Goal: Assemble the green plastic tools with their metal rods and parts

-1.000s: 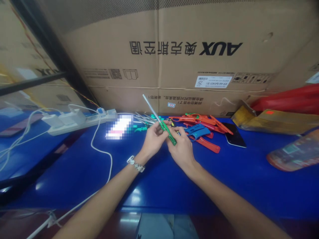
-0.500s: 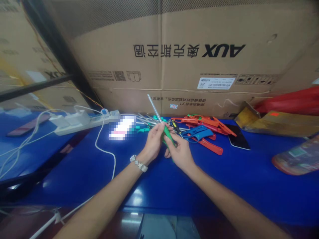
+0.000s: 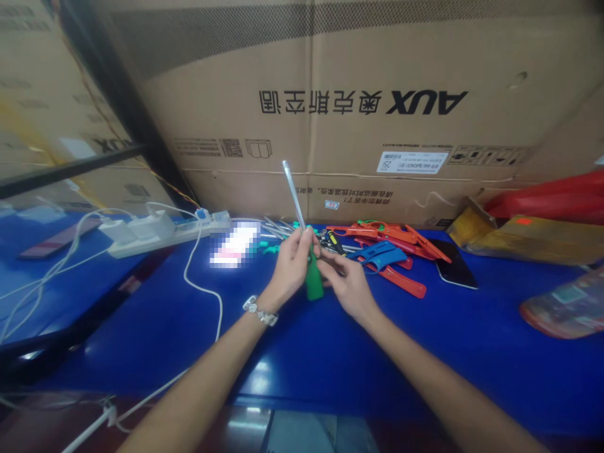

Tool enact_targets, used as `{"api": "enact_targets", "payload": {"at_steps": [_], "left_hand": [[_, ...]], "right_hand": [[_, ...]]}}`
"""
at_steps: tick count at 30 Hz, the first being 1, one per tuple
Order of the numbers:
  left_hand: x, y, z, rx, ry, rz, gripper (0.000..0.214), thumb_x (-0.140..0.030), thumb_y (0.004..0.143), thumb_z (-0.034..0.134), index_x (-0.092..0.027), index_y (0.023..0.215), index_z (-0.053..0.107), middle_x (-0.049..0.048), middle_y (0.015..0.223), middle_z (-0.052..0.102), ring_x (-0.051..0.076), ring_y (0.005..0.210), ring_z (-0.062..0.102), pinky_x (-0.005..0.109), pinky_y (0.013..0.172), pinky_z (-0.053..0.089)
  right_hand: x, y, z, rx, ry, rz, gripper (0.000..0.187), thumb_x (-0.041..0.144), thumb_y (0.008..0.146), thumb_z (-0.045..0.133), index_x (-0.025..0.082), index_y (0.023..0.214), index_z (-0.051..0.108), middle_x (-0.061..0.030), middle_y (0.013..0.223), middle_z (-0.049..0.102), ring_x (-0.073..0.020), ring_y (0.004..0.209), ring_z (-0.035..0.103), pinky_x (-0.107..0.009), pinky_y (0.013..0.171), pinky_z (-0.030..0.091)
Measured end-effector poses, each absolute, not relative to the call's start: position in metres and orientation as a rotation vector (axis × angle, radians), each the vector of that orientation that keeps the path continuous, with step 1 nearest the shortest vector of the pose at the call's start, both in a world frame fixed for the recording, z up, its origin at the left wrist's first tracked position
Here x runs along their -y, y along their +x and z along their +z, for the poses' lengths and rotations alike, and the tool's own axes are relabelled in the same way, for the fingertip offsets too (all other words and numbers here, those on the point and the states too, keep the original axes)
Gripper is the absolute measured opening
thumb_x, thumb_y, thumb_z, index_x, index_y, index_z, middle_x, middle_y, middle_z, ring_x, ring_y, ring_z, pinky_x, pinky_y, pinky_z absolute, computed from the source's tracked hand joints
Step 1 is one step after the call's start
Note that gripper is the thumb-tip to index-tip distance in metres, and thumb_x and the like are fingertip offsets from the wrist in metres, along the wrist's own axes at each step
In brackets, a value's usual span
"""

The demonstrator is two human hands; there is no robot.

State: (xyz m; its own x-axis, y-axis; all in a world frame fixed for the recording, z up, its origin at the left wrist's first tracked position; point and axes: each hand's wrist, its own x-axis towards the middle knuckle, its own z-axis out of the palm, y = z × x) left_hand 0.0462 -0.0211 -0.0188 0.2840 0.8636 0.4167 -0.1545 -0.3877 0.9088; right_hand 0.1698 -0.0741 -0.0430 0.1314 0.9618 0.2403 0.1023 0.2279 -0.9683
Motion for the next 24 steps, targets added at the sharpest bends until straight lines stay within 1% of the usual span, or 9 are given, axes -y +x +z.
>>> {"api": "enact_targets", "payload": {"at_steps": [2,4,6,8,10,13,18,21,24], "left_hand": [[0.02,0.039,-0.012,-0.757,1.794,1.227,0.035,-0.047,0.099,0.045,-0.018,0.08,0.05,-0.0036,0.062,0.053,0.01,0.055,0.054,0.022,0.057,0.043],[0.02,0.032,-0.009,-0.839,2.097,1.096,0.031,-0.041,0.099,0.047,-0.018,0.08,0.053,-0.003,0.062,0.054,0.011,0.054,0.052,0.023,0.056,0.04],[0.02,0.027,-0.01,-0.835,2.343,0.949,0.026,-0.035,0.099,0.049,-0.016,0.083,0.059,0.0008,0.071,0.063,0.013,0.06,0.056,0.024,0.06,0.04],[0.02,0.025,-0.014,-0.781,2.433,0.855,0.024,-0.031,0.099,0.049,-0.016,0.089,0.064,0.0043,0.084,0.07,0.015,0.069,0.061,0.025,0.065,0.042],[0.021,0.025,-0.017,-0.746,2.412,0.832,0.025,-0.031,0.099,0.048,-0.016,0.093,0.067,0.0047,0.088,0.072,0.015,0.073,0.064,0.025,0.067,0.043],[0.021,0.025,-0.019,-0.745,2.394,0.803,0.027,-0.033,0.099,0.047,-0.017,0.093,0.068,0.0039,0.086,0.073,0.015,0.073,0.064,0.025,0.066,0.044],[0.025,0.023,-0.02,-0.834,2.523,0.667,0.019,-0.028,0.095,0.049,-0.017,0.099,0.065,0.0052,0.086,0.071,0.017,0.069,0.061,0.027,0.063,0.044],[0.025,0.022,-0.022,-0.845,2.601,0.618,0.018,-0.022,0.091,0.053,-0.017,0.105,0.062,0.0069,0.093,0.071,0.02,0.078,0.064,0.03,0.07,0.048],[0.024,0.023,-0.023,-0.84,2.65,0.596,0.02,-0.027,0.097,0.049,-0.016,0.108,0.061,0.0095,0.1,0.071,0.023,0.087,0.066,0.033,0.076,0.049]], "right_hand": [[0.072,0.175,-0.038,1.191,-1.13,0.88,0.032,0.05,0.078,0.069,0.019,0.075,0.063,-0.0004,0.071,0.06,-0.0147,0.065,0.056,-0.024,0.048,0.053],[0.068,0.177,-0.034,1.12,-1.049,0.904,0.032,0.049,0.078,0.071,0.02,0.08,0.058,0.0035,0.067,0.053,-0.0108,0.055,0.049,-0.02,0.039,0.046],[0.065,0.175,-0.034,1.059,-0.987,0.93,0.035,0.051,0.078,0.072,0.021,0.087,0.056,0.0064,0.063,0.05,-0.0086,0.048,0.044,-0.018,0.034,0.042],[0.062,0.172,-0.036,1.021,-0.981,0.938,0.037,0.052,0.078,0.071,0.02,0.09,0.057,0.0074,0.06,0.05,-0.0076,0.043,0.042,-0.017,0.031,0.039],[0.061,0.171,-0.04,1.018,-0.992,0.922,0.037,0.053,0.079,0.071,0.019,0.088,0.058,0.007,0.058,0.051,-0.0069,0.04,0.042,-0.018,0.03,0.038],[0.063,0.171,-0.044,1.05,-0.996,0.91,0.037,0.052,0.079,0.071,0.018,0.084,0.058,0.0064,0.057,0.053,-0.0065,0.039,0.043,-0.018,0.03,0.039],[0.066,0.173,-0.046,1.072,-1.008,0.884,0.037,0.052,0.08,0.071,0.019,0.08,0.057,0.0073,0.055,0.052,-0.0061,0.036,0.044,-0.018,0.03,0.038],[0.066,0.173,-0.046,1.08,-1.015,0.843,0.036,0.051,0.08,0.072,0.017,0.08,0.059,0.0065,0.058,0.053,-0.005,0.035,0.043,-0.019,0.03,0.036],[0.066,0.175,-0.047,1.076,-1.022,0.835,0.036,0.05,0.078,0.073,0.017,0.08,0.061,0.0061,0.058,0.053,-0.0049,0.035,0.042,-0.019,0.031,0.035]]}}
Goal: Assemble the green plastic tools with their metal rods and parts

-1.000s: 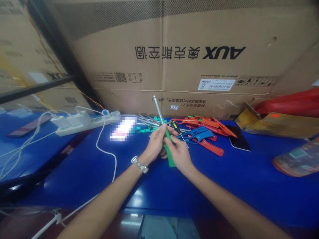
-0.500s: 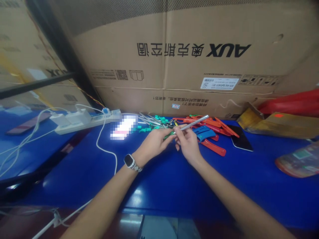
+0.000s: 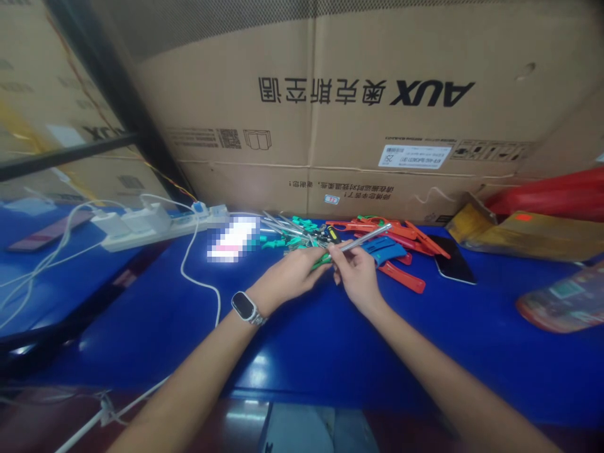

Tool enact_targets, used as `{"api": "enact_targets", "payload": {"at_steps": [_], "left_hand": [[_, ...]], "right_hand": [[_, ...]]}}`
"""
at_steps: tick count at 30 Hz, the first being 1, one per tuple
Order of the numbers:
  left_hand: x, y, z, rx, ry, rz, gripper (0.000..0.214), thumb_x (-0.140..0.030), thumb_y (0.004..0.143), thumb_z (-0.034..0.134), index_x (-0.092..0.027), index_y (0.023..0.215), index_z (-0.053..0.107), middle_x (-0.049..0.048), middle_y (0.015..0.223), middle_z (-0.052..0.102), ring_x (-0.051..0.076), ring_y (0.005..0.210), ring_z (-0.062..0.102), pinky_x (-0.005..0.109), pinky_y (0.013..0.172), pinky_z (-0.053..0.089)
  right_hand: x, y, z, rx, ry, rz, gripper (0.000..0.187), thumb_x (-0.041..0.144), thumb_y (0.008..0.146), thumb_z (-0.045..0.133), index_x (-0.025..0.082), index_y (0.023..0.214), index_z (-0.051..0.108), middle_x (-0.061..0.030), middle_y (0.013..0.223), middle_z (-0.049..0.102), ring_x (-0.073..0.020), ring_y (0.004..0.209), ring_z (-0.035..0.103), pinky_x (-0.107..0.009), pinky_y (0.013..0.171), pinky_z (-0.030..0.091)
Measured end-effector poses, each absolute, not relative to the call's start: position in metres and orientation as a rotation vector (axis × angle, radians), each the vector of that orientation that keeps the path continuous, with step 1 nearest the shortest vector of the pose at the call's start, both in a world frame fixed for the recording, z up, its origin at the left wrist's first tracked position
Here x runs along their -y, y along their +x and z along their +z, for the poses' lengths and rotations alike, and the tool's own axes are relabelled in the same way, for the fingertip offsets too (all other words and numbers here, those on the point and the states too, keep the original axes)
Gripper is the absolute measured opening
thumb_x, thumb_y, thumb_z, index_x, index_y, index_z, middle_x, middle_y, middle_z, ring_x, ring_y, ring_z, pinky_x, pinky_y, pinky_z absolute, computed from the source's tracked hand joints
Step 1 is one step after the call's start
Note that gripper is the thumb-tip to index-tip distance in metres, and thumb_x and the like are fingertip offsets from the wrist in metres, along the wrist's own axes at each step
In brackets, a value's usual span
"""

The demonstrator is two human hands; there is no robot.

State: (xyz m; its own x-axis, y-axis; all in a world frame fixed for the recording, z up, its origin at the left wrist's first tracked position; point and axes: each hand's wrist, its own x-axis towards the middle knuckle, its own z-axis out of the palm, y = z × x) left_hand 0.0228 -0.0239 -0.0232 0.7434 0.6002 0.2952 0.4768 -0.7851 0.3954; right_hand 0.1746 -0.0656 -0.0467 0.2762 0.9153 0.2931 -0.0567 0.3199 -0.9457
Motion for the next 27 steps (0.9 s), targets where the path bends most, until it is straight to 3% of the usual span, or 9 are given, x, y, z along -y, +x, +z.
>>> {"api": "enact_targets", "payload": {"at_steps": [8,15,22,27], "left_hand": [[0.029,0.022,-0.017,-0.928,2.721,0.628,0.03,-0.038,0.101,0.042,-0.02,0.102,0.066,0.0066,0.086,0.072,0.02,0.072,0.066,0.029,0.064,0.044],[0.029,0.021,-0.017,-0.884,2.606,0.67,0.031,-0.039,0.1,0.044,-0.019,0.101,0.067,0.0021,0.066,0.065,0.013,0.05,0.051,0.026,0.053,0.034],[0.034,0.025,-0.017,-0.783,2.578,0.671,0.025,-0.032,0.101,0.044,-0.018,0.096,0.063,0.0054,0.082,0.069,0.017,0.068,0.062,0.027,0.064,0.044],[0.032,0.024,-0.018,-0.86,2.651,0.594,0.027,-0.035,0.102,0.04,-0.016,0.1,0.06,0.0079,0.084,0.069,0.019,0.071,0.066,0.029,0.066,0.046]], "right_hand": [[0.067,0.181,-0.044,1.085,-0.963,0.833,0.031,0.044,0.08,0.074,0.021,0.082,0.054,0.0079,0.061,0.052,-0.0059,0.038,0.046,-0.019,0.033,0.037],[0.067,0.184,-0.037,1.161,-1.005,0.767,0.035,0.049,0.081,0.072,0.02,0.074,0.054,0.0064,0.059,0.05,-0.0066,0.037,0.045,-0.021,0.033,0.036],[0.066,0.189,-0.038,1.222,-0.988,0.763,0.033,0.046,0.09,0.063,0.022,0.073,0.047,0.007,0.058,0.047,-0.006,0.04,0.04,-0.02,0.037,0.032],[0.067,0.191,-0.037,1.235,-1.029,0.773,0.033,0.048,0.088,0.066,0.022,0.075,0.05,0.0088,0.054,0.039,-0.0057,0.04,0.034,-0.02,0.037,0.028]]}}
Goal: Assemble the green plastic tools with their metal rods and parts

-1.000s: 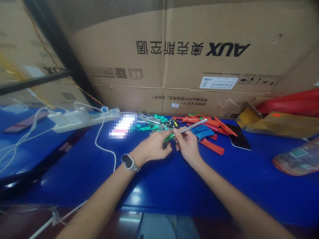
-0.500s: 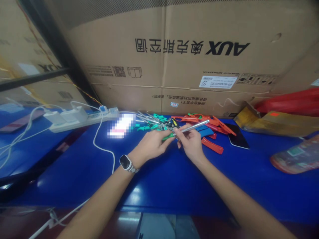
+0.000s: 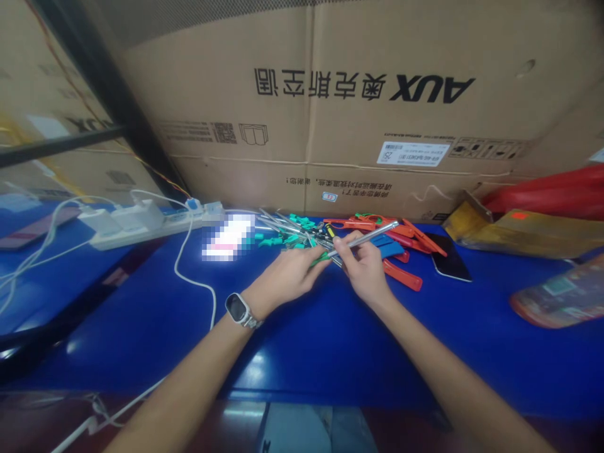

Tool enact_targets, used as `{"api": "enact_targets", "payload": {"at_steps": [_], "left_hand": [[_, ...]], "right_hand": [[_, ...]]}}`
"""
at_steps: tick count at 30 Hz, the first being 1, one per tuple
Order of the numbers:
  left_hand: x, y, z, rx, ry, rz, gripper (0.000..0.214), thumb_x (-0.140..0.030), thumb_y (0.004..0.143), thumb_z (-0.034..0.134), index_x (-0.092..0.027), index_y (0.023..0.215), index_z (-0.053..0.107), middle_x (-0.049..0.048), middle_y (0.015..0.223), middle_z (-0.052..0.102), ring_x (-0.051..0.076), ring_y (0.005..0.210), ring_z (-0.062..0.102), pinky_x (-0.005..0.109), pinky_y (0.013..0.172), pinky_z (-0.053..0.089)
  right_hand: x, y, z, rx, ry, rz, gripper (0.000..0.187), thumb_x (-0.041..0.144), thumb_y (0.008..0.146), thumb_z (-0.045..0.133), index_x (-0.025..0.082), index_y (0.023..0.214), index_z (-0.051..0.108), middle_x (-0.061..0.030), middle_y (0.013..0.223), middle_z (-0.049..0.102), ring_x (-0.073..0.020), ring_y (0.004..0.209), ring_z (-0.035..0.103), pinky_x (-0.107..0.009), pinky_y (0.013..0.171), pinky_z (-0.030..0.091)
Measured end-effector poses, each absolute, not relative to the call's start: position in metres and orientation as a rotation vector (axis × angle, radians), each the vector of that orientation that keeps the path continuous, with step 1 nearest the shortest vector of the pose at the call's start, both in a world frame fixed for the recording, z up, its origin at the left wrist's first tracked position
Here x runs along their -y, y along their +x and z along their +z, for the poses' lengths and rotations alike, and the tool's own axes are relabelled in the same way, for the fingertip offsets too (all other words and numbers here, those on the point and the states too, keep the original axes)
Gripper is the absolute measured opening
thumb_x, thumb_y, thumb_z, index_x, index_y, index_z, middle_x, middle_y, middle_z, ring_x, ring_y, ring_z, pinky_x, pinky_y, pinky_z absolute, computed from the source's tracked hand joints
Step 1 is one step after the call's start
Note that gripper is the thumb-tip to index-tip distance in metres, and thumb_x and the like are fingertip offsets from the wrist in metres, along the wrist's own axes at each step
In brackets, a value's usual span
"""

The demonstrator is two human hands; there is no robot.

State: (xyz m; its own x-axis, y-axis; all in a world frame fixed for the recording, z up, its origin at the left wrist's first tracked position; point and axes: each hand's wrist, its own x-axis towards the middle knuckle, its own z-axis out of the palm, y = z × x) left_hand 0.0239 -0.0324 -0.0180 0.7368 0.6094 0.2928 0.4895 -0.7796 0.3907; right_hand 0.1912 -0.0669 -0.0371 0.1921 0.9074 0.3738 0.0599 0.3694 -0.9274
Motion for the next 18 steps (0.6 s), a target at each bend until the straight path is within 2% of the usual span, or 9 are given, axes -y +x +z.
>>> {"api": "enact_targets", "payload": {"at_steps": [4,9,14,18], "left_hand": [[0.0292,0.0223,-0.0198,-0.906,2.71,0.543,0.028,-0.035,0.101,0.04,-0.016,0.102,0.06,0.0084,0.081,0.069,0.021,0.069,0.065,0.03,0.063,0.045],[0.0282,0.0215,-0.0187,-0.931,2.674,0.565,0.029,-0.037,0.101,0.043,-0.015,0.108,0.061,0.0054,0.071,0.067,0.018,0.059,0.062,0.026,0.056,0.043],[0.0291,0.0227,-0.0183,-0.928,2.733,0.524,0.032,-0.035,0.102,0.039,-0.015,0.1,0.063,0.009,0.078,0.069,0.019,0.065,0.066,0.029,0.063,0.046],[0.0299,0.024,-0.017,-0.97,2.754,0.469,0.034,-0.035,0.103,0.036,-0.014,0.101,0.063,0.0114,0.082,0.071,0.022,0.069,0.067,0.031,0.065,0.048]], "right_hand": [[0.0674,0.1887,-0.0363,1.18,-0.966,0.939,0.037,0.054,0.084,0.068,0.023,0.079,0.047,0.0106,0.052,0.042,-0.0063,0.036,0.038,-0.02,0.033,0.032],[0.0652,0.19,-0.0365,1.17,-0.91,1.001,0.038,0.052,0.081,0.071,0.023,0.082,0.046,0.0108,0.058,0.048,-0.0055,0.036,0.042,-0.019,0.032,0.036],[0.0629,0.1908,-0.0357,1.163,-0.923,1.019,0.042,0.054,0.079,0.072,0.023,0.08,0.044,0.0118,0.054,0.046,-0.0049,0.035,0.039,-0.018,0.032,0.038],[0.0627,0.188,-0.0368,1.142,-0.947,1.004,0.043,0.053,0.077,0.074,0.023,0.078,0.044,0.0109,0.053,0.05,-0.0054,0.034,0.04,-0.018,0.03,0.037]]}}
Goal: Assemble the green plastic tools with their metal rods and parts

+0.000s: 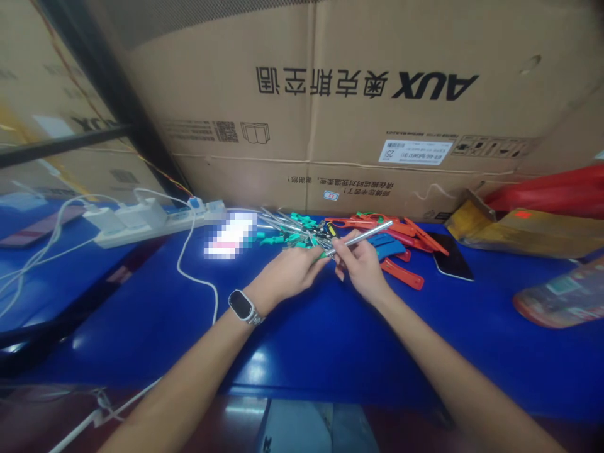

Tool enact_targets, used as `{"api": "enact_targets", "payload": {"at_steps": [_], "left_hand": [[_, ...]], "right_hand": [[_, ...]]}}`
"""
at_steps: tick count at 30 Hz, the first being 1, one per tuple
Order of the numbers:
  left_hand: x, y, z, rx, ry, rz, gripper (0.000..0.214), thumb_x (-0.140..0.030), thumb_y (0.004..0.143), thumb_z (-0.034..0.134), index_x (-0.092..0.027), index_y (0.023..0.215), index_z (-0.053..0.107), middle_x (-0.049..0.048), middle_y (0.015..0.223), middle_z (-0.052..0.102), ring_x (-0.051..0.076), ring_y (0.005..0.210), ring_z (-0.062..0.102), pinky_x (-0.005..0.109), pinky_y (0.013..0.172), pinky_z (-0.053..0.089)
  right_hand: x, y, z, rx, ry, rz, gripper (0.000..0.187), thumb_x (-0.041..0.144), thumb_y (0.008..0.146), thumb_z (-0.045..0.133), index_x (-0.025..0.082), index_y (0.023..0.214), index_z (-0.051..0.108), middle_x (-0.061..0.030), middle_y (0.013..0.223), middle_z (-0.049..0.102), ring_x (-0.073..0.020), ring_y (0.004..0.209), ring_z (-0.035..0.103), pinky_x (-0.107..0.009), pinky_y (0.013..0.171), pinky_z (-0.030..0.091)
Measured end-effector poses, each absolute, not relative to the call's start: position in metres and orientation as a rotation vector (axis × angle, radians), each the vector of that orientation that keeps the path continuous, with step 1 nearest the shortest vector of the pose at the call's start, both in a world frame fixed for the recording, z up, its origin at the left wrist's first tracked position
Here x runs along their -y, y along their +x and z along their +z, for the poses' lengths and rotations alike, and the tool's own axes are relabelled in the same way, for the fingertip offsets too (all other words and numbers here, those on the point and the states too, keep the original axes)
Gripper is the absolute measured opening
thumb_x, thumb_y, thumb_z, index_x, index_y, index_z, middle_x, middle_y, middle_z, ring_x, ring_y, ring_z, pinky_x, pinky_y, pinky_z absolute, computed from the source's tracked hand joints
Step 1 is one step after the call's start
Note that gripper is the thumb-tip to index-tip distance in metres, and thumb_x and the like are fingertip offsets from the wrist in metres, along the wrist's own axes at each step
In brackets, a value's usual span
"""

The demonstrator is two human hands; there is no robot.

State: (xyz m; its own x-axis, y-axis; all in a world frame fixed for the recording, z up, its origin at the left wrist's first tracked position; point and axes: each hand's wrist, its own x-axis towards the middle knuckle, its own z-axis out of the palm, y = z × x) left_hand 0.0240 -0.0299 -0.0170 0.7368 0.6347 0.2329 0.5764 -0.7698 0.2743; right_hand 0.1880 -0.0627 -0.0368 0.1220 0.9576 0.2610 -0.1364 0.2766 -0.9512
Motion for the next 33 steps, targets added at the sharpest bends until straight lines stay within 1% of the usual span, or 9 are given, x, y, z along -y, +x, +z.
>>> {"api": "enact_targets", "payload": {"at_steps": [6,10,16,21,25,29,31,33], "left_hand": [[0.031,0.029,-0.017,-1.069,2.818,0.388,0.029,-0.032,0.103,0.036,-0.013,0.106,0.058,0.0123,0.081,0.07,0.024,0.069,0.068,0.033,0.066,0.05],[0.031,0.031,-0.017,-1.075,2.851,0.383,0.028,-0.032,0.103,0.033,-0.014,0.107,0.055,0.0121,0.083,0.07,0.025,0.071,0.068,0.033,0.066,0.05],[0.032,0.031,-0.017,-1.085,2.834,0.357,0.028,-0.032,0.103,0.033,-0.014,0.107,0.054,0.0128,0.083,0.07,0.027,0.073,0.069,0.034,0.067,0.051],[0.031,0.031,-0.018,-1.09,2.796,0.402,0.028,-0.033,0.103,0.034,-0.015,0.111,0.054,0.013,0.087,0.071,0.028,0.074,0.07,0.035,0.066,0.051],[0.03,0.03,-0.02,-1.076,2.777,0.429,0.03,-0.033,0.102,0.034,-0.014,0.112,0.055,0.0129,0.086,0.071,0.028,0.073,0.069,0.035,0.067,0.05],[0.029,0.025,-0.019,-1.03,2.693,0.518,0.029,-0.031,0.102,0.036,-0.015,0.114,0.056,0.0109,0.086,0.07,0.025,0.072,0.067,0.032,0.066,0.048],[0.025,0.019,-0.018,-0.992,2.612,0.587,0.027,-0.031,0.101,0.036,-0.017,0.108,0.057,0.0085,0.084,0.069,0.022,0.07,0.065,0.03,0.065,0.045],[0.02,0.008,-0.017,-1.018,2.514,0.652,0.028,-0.034,0.101,0.036,-0.018,0.095,0.057,0.005,0.078,0.065,0.019,0.065,0.06,0.028,0.061,0.042]], "right_hand": [[0.063,0.186,-0.036,1.11,-0.949,1.038,0.043,0.053,0.079,0.073,0.023,0.075,0.042,0.0104,0.049,0.051,-0.0069,0.035,0.044,-0.019,0.032,0.041],[0.062,0.187,-0.034,1.111,-0.904,1.12,0.044,0.054,0.078,0.073,0.023,0.076,0.042,0.0115,0.048,0.049,-0.0068,0.037,0.041,-0.02,0.034,0.043],[0.06,0.185,-0.034,1.079,-0.89,1.179,0.044,0.049,0.077,0.076,0.024,0.076,0.04,0.0133,0.046,0.044,-0.0061,0.037,0.037,-0.019,0.036,0.043],[0.06,0.186,-0.03,1.12,-0.915,1.159,0.044,0.05,0.077,0.075,0.023,0.075,0.04,0.0145,0.047,0.036,-0.0046,0.036,0.029,-0.017,0.034,0.039],[0.057,0.185,-0.028,1.145,-0.943,1.167,0.046,0.054,0.075,0.075,0.023,0.076,0.041,0.0144,0.049,0.035,-0.0047,0.037,0.027,-0.017,0.033,0.035],[0.057,0.183,-0.025,1.203,-1.029,1.191,0.044,0.057,0.076,0.071,0.023,0.08,0.043,0.0142,0.049,0.031,-0.0055,0.039,0.024,-0.017,0.033,0.03],[0.057,0.185,-0.025,1.248,-1.067,1.239,0.039,0.054,0.078,0.069,0.023,0.087,0.047,0.0135,0.05,0.032,-0.0068,0.04,0.026,-0.018,0.035,0.029],[0.056,0.188,-0.026,1.321,-1.1,1.247,0.028,0.046,0.08,0.065,0.023,0.087,0.05,0.0109,0.053,0.035,-0.0087,0.044,0.032,-0.019,0.039,0.031]]}}
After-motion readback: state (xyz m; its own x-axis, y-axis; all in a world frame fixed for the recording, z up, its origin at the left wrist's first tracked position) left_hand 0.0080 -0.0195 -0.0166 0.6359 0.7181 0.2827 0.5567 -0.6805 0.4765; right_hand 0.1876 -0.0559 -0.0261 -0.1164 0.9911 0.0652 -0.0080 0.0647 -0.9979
